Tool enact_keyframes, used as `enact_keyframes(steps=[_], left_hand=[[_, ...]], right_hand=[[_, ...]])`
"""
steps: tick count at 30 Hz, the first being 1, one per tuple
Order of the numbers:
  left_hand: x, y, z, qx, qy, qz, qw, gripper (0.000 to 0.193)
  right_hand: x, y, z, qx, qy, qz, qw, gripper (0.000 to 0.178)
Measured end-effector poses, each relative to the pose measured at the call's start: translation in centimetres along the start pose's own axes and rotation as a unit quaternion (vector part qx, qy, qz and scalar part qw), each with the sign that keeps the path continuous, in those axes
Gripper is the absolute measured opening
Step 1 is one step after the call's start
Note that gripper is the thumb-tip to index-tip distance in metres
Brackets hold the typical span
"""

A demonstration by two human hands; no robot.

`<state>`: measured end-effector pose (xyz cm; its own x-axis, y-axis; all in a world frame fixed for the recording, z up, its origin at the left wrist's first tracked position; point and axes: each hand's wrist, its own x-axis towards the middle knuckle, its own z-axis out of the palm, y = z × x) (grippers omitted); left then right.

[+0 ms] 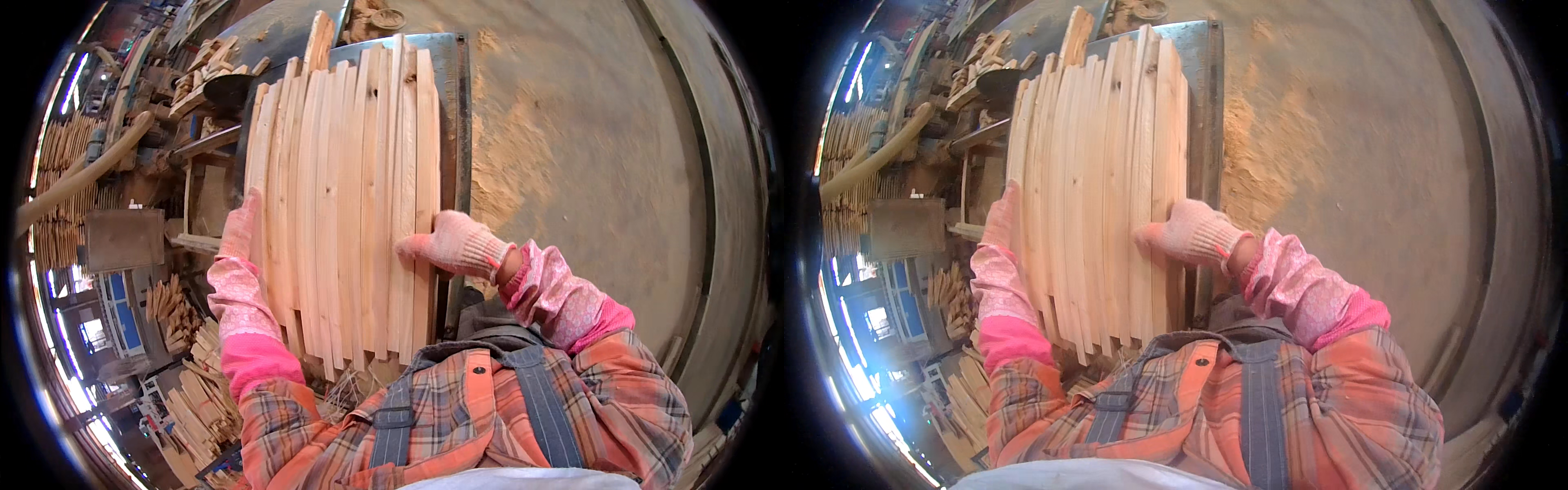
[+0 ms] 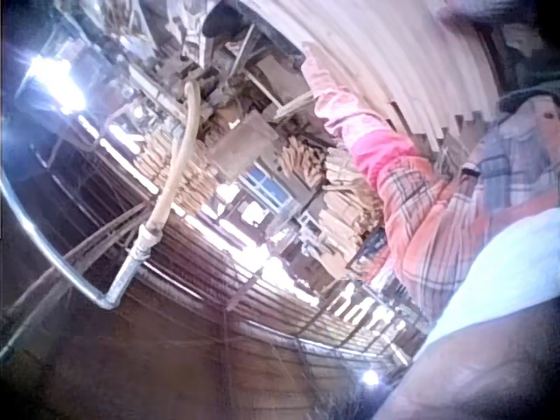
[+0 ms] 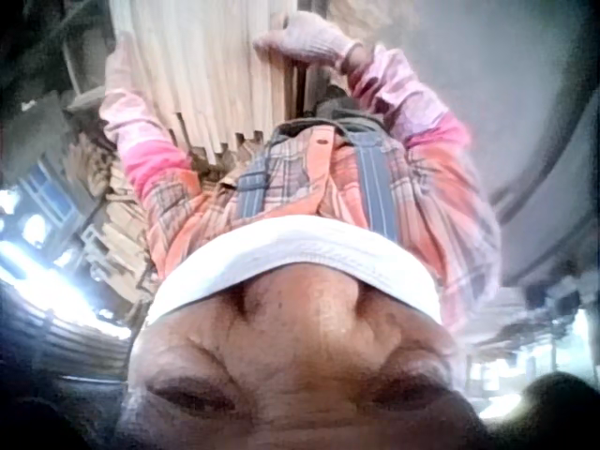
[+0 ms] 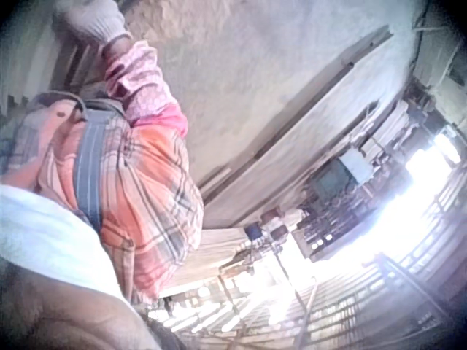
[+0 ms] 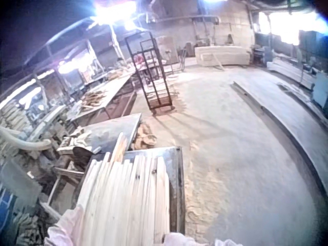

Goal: The person carries a bundle of wooden planks to a metal table and places them down. They then repeatedly pick up small groups of planks, align them, and stack them neatly on the table. The person continues this process, moving planks from a pile on the table to a growing stack.

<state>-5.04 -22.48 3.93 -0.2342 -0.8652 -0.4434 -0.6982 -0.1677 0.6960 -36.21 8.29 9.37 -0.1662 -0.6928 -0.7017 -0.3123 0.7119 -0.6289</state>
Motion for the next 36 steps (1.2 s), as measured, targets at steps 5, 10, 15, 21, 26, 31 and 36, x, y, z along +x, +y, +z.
enact_keyframes(steps=[5, 10, 15, 21, 26, 31, 36], left_hand=[[0.8, 1.2, -0.6, 0.01, 0.004, 0.025, 1.0, 0.082], [3.0, 1.4, 1.5, -0.068, 0.032, 0.031, 0.997, 0.082], [6.6, 3.6, 0.7, -0.101, -0.007, 0.007, 0.995, 0.075], [4.6, 7.3, 4.3, 0.003, 0.046, -0.012, 0.999, 0.086], [7.0, -0.2, 1.8, -0.106, 0.028, 0.114, 0.987, 0.075], [5.1, 4.4, 4.5, 0.097, 0.03, -0.008, 0.995, 0.069], [5.0, 1.8, 2.9, 0.119, 0.047, -0.004, 0.992, 0.079]], right_hand=[[0.9, 0.5, 0.2, 0.083, 0.004, -0.032, 0.996, 0.059], [1.7, 1.5, -1.9, 0.114, -0.033, -0.054, 0.991, 0.065], [4.5, 0.8, -6.4, 0.066, -0.058, -0.072, 0.994, 0.065], [4.4, 0.7, -8.7, -0.003, -0.099, -0.053, 0.994, 0.074], [5.0, 0.4, -8.1, -0.089, -0.132, -0.08, 0.984, 0.075], [7.3, 0.7, -6.2, -0.041, -0.155, -0.041, 0.986, 0.074], [8.9, 0.5, -4.8, -0.106, -0.165, -0.031, 0.98, 0.071]])
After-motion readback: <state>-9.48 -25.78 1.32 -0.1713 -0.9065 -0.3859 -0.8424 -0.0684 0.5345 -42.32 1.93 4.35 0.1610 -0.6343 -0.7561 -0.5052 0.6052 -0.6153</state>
